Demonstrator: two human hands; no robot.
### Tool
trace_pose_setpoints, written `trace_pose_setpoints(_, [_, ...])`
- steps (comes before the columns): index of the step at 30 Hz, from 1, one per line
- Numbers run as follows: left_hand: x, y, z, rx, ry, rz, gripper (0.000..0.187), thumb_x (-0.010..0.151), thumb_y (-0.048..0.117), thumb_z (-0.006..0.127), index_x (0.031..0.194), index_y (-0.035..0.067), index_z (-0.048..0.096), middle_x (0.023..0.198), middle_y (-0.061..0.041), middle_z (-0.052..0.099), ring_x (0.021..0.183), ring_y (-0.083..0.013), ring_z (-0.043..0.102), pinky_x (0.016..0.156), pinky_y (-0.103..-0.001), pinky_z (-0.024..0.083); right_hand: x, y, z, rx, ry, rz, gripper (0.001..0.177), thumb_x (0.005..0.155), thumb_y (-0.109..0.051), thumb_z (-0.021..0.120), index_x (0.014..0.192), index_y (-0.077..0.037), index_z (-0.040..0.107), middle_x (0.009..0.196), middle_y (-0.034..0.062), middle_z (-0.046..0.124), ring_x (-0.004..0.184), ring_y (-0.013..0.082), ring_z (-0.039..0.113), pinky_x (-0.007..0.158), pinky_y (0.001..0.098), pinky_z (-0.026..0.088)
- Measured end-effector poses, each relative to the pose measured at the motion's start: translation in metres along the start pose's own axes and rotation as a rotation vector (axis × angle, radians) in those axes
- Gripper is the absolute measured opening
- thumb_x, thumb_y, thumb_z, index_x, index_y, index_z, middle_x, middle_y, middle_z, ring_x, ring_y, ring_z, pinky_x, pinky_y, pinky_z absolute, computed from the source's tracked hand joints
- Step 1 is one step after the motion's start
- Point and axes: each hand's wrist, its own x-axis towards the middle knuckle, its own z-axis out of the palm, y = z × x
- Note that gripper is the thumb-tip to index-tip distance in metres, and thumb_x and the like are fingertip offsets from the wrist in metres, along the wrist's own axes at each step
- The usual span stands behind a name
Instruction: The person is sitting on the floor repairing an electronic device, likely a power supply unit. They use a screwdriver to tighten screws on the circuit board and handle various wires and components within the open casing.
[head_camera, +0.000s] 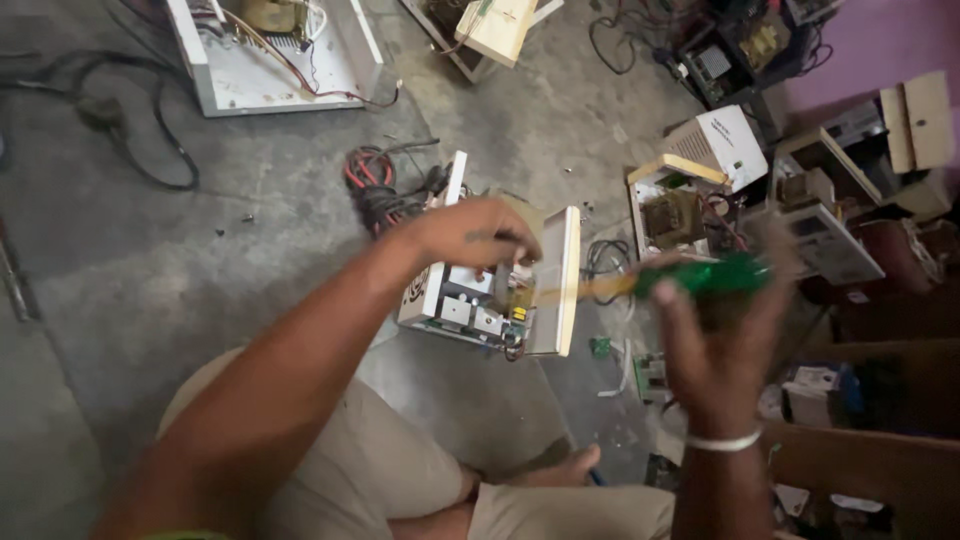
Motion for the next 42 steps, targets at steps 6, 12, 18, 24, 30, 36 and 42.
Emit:
trace_pose_setpoints(6, [-0.012,0.022,0.018,0.402,-0.017,-0.225,0.024,0.085,0.024,0.070,0.104,0.011,0.077,0.093,-0.016,0.075,0.086,-0.0358,0.072,0.078,-0.046,0.055,0.049,-0.006,0.039,-0.110,0.102,-0.096,0.078,0.111,0.007,0.063,0.163,-0.021,0.012,0.124,0.0202,0.067,0.107,0.0246,0.076,0.092,0.0402,0.065])
trace_pose_setpoints(12, [-0.007,0.003,0.037,0.601,0.042,-0.367,0.018,0.086,0.022,0.067,0.098,0.014,0.078,0.096,-0.017,0.074,0.092,-0.0387,0.070,0.081,-0.050,0.055,0.041,-0.006,0.066,-0.330,0.088,-0.202,0.078,0.106,0.002,0.072,0.163,-0.018,0.023,0.119,0.0125,0.071,0.101,0.0190,0.076,0.085,0.0304,0.064])
trace_pose_setpoints(18, [-0.004,-0.021,0.048,0.636,0.057,-0.309,0.018,0.088,0.021,0.065,0.096,0.011,0.077,0.096,-0.018,0.073,0.095,-0.0389,0.070,0.083,-0.051,0.054,0.041,-0.005,0.070,-0.307,0.071,-0.224,0.073,0.107,0.000,0.071,0.160,-0.015,0.023,0.116,0.0134,0.069,0.107,0.0200,0.076,0.089,0.0316,0.065])
trace_pose_setpoints(24, [-0.004,-0.022,0.052,0.667,0.054,-0.305,0.018,0.087,0.018,0.064,0.095,0.011,0.078,0.096,-0.018,0.074,0.095,-0.0383,0.071,0.083,-0.051,0.054,0.038,-0.002,0.069,-0.308,0.061,-0.202,0.074,0.108,0.000,0.070,0.162,-0.016,0.023,0.118,0.0118,0.073,0.104,0.0184,0.077,0.087,0.0309,0.064])
trace_pose_setpoints(30, [-0.003,-0.020,0.052,0.669,0.007,-0.371,0.019,0.088,0.019,0.063,0.096,0.011,0.078,0.096,-0.018,0.074,0.095,-0.0376,0.071,0.084,-0.050,0.055,0.034,0.002,0.068,-0.296,0.085,-0.180,0.074,0.106,0.000,0.071,0.162,-0.016,0.025,0.120,0.0129,0.071,0.107,0.0204,0.076,0.090,0.0323,0.064])
trace_pose_setpoints(36, [-0.006,-0.009,0.051,0.700,0.059,-0.294,0.018,0.086,0.019,0.063,0.093,0.010,0.078,0.095,-0.018,0.074,0.095,-0.0375,0.071,0.083,-0.050,0.055,0.035,0.005,0.063,-0.355,0.127,-0.220,0.073,0.101,-0.001,0.076,0.156,-0.012,0.030,0.137,0.0194,0.059,0.114,0.0243,0.074,0.094,0.0348,0.061])
trace_pose_setpoints(42, [-0.003,0.032,0.032,0.477,0.218,-0.299,0.024,0.083,0.028,0.068,0.100,0.015,0.079,0.096,-0.014,0.075,0.091,-0.0341,0.072,0.079,-0.045,0.056,0.049,0.002,0.048,-0.152,0.116,-0.099,0.050,0.101,-0.003,0.073,0.143,-0.007,0.045,0.125,0.0187,0.067,0.115,0.0262,0.073,0.100,0.0356,0.063])
